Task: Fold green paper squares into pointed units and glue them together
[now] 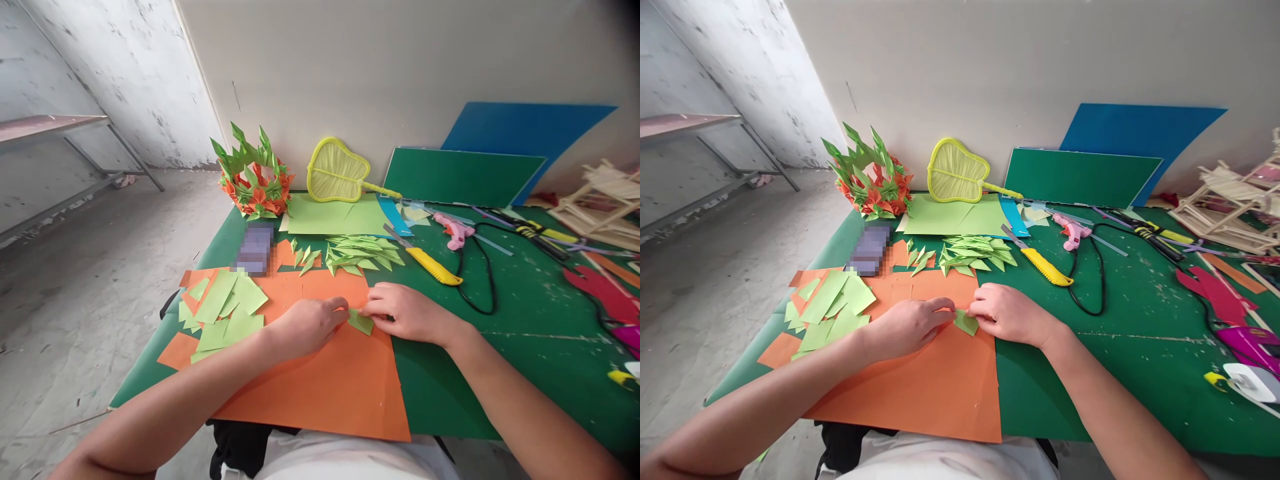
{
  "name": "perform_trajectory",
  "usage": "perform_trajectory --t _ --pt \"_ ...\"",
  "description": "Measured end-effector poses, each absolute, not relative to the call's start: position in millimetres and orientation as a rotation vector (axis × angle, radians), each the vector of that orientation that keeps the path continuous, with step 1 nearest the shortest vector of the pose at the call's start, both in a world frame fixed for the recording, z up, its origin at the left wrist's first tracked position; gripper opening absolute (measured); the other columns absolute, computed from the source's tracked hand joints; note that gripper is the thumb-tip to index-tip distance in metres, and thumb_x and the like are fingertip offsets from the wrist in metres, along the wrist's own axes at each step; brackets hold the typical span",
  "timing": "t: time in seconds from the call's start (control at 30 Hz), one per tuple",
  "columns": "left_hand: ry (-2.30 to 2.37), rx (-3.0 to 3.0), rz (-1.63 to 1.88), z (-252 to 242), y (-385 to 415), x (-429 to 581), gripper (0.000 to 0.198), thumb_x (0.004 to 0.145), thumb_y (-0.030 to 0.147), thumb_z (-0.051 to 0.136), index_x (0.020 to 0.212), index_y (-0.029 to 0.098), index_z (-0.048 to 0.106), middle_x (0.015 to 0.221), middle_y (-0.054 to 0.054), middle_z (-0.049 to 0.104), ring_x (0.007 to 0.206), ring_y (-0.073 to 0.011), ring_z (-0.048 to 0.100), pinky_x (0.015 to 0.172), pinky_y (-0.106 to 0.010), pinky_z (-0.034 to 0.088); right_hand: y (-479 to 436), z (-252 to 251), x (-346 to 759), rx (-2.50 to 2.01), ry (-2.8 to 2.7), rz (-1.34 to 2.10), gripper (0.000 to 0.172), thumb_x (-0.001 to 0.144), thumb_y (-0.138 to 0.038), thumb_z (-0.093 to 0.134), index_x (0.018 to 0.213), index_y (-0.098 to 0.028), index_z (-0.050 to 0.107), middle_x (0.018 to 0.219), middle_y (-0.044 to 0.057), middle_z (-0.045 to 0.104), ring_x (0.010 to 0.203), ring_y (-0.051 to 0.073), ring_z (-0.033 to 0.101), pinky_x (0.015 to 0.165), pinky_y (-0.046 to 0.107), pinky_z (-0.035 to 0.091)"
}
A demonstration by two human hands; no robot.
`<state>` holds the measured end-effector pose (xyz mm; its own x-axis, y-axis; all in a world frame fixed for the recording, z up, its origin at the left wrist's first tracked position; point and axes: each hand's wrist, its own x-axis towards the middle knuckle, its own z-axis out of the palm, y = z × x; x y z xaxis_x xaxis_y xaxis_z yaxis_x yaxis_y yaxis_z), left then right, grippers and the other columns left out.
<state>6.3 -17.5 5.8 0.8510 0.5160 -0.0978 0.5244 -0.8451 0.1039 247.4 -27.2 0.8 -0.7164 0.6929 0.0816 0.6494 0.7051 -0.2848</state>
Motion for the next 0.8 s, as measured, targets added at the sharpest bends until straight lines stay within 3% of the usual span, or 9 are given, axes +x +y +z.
perform_trajectory --t 0.2,0.4,0.5,0.67,0.8 --pt "0.857 2.923 -0.123 4.4 -21.0 6.2 0.022 0.091 0.019 0.038 0.102 0.020 0.056 0.116 -0.003 0.056 0.055 -0.0115 0.057 0.043 -0.025 0.033 -28.5 -0.1 257.4 -1.097 -2.636 0.135 0.018 0.071 -0.005 0.049 0.061 -0.019 0.055 0.069 0.003 0.053 0.068 0.017 0.046 0.059 0.028 0.035" --pt "0.927 2.865 -0.005 -5.7 -20.9 7.8 0.029 0.091 0.021 0.039 0.113 0.021 0.057 0.120 -0.005 0.056 0.062 -0.0123 0.061 0.050 -0.024 0.040 -28.7 -5.4 243.7 -0.932 -2.478 0.400 0.015 0.087 -0.022 0.056 0.099 -0.021 0.065 0.099 0.006 0.063 0.089 0.019 0.055 0.078 0.031 0.045" --pt "0.937 2.787 0.133 -9.8 -18.3 7.8 0.032 0.090 0.019 0.039 0.115 0.023 0.059 0.114 -0.003 0.060 0.072 -0.0148 0.064 0.056 -0.023 0.044 -27.1 -9.7 238.1 -0.954 -2.537 0.535 0.018 0.088 -0.032 0.060 0.102 -0.023 0.067 0.103 0.006 0.064 0.092 0.020 0.057 0.079 0.031 0.047" --pt "0.938 2.682 0.239 -10.7 -11.6 5.3 0.033 0.088 0.014 0.039 0.111 0.023 0.062 0.100 -0.002 0.064 0.079 -0.0159 0.064 0.062 -0.022 0.046 -23.0 -11.4 241.0 -0.963 -2.551 0.530 0.020 0.091 -0.025 0.054 0.107 -0.024 0.067 0.106 0.006 0.064 0.097 0.019 0.058 0.081 0.030 0.047" --pt "0.856 2.743 0.187 -10.2 -4.2 1.5 0.034 0.089 0.016 0.041 0.112 0.025 0.064 0.104 -0.002 0.062 0.073 -0.0133 0.062 0.061 -0.021 0.044 -21.3 -10.0 244.8 -0.899 -2.604 0.455 0.026 0.093 -0.018 0.048 0.109 -0.025 0.068 0.110 0.005 0.065 0.100 0.019 0.058 0.084 0.030 0.047"
